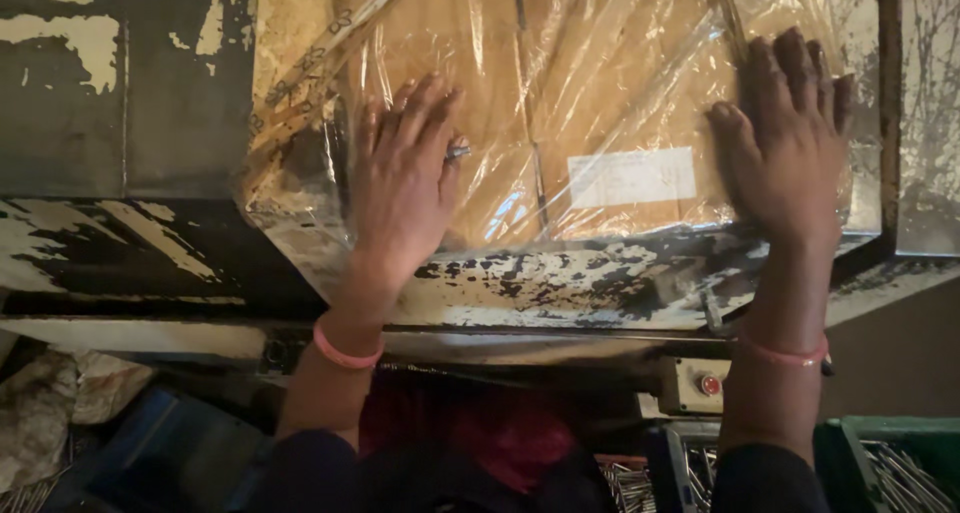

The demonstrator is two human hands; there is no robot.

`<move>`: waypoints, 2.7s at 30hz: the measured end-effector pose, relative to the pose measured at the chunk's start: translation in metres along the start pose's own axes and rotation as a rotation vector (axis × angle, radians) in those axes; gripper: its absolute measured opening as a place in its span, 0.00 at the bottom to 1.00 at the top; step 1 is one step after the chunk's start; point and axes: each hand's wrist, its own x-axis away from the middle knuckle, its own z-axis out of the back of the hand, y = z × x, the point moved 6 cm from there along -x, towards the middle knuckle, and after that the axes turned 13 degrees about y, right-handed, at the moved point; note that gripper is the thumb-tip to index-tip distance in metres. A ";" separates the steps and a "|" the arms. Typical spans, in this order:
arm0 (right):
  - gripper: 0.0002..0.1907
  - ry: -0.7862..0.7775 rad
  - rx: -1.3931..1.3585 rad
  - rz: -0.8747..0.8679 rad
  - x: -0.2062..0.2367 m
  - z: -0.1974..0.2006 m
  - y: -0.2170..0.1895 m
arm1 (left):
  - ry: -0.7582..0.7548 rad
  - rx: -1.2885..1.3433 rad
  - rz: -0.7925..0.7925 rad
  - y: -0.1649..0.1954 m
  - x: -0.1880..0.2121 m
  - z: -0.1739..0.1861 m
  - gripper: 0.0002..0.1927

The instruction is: The person wraps a cardboard box with clear plastic film and secures it with metal staples. They repeatedly smooth the film, feed it through a stapling machine, and place the used staples into a green bin.

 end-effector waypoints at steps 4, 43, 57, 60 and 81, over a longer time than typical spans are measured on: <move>0.36 0.007 -0.007 0.012 0.013 -0.019 -0.024 | 0.012 0.014 0.002 -0.032 0.020 0.002 0.35; 0.39 -0.037 0.005 -0.054 0.068 -0.018 -0.159 | 0.011 0.053 0.025 -0.126 0.097 0.082 0.34; 0.38 -0.022 0.019 -0.041 0.071 -0.021 -0.157 | 0.044 0.068 0.017 -0.133 0.102 0.077 0.31; 0.37 -0.023 0.018 -0.036 0.070 -0.023 -0.157 | 0.050 0.058 0.012 -0.135 0.102 0.076 0.31; 0.38 -0.065 0.040 -0.040 0.069 -0.019 -0.166 | 0.041 0.067 0.032 -0.130 0.101 0.095 0.32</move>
